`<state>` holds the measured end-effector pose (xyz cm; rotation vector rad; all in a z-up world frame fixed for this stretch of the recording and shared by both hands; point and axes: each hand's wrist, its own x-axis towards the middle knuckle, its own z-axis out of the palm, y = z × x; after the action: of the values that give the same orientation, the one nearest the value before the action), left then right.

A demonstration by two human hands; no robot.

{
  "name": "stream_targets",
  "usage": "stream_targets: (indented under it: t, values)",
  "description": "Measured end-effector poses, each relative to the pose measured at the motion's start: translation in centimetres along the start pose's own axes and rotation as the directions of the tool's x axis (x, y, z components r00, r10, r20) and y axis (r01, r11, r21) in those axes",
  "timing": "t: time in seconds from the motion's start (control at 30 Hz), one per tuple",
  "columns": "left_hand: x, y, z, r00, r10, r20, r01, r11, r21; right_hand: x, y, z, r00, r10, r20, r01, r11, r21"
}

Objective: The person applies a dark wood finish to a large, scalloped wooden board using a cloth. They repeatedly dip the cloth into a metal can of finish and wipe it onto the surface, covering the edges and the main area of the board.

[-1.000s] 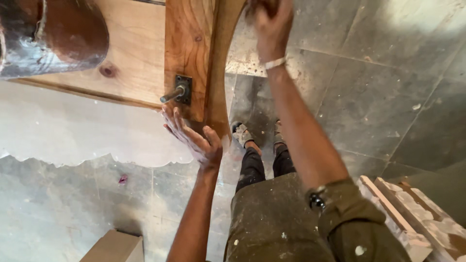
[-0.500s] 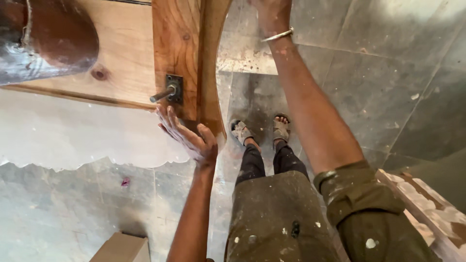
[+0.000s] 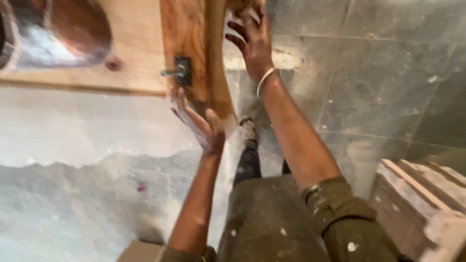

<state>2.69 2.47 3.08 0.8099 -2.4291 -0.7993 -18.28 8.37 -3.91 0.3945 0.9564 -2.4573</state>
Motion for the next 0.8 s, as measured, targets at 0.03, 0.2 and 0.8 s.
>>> stream_targets:
  t: [0.03,0.2,0.8]
  values:
    - [0.0,-0.1,-0.3,1.000,0.015,0.003,-0.015,1.000,-0.008,2.1,0.2,0.6,0.997,-0.047,0.064,0.050,0.998,-0.040]
    - [-0.4,-1.3,-1.1,0.997,0.068,0.033,-0.069,0.997,0.033,8.9,0.8,-3.0,0.980,-0.066,0.188,0.119,0.950,-0.288]
    - [-1.6,15.0,-4.6,0.946,0.264,0.187,-0.166,0.893,-0.417,-18.9,-25.9,-0.3,0.867,0.135,0.479,0.461,0.147,-0.875]
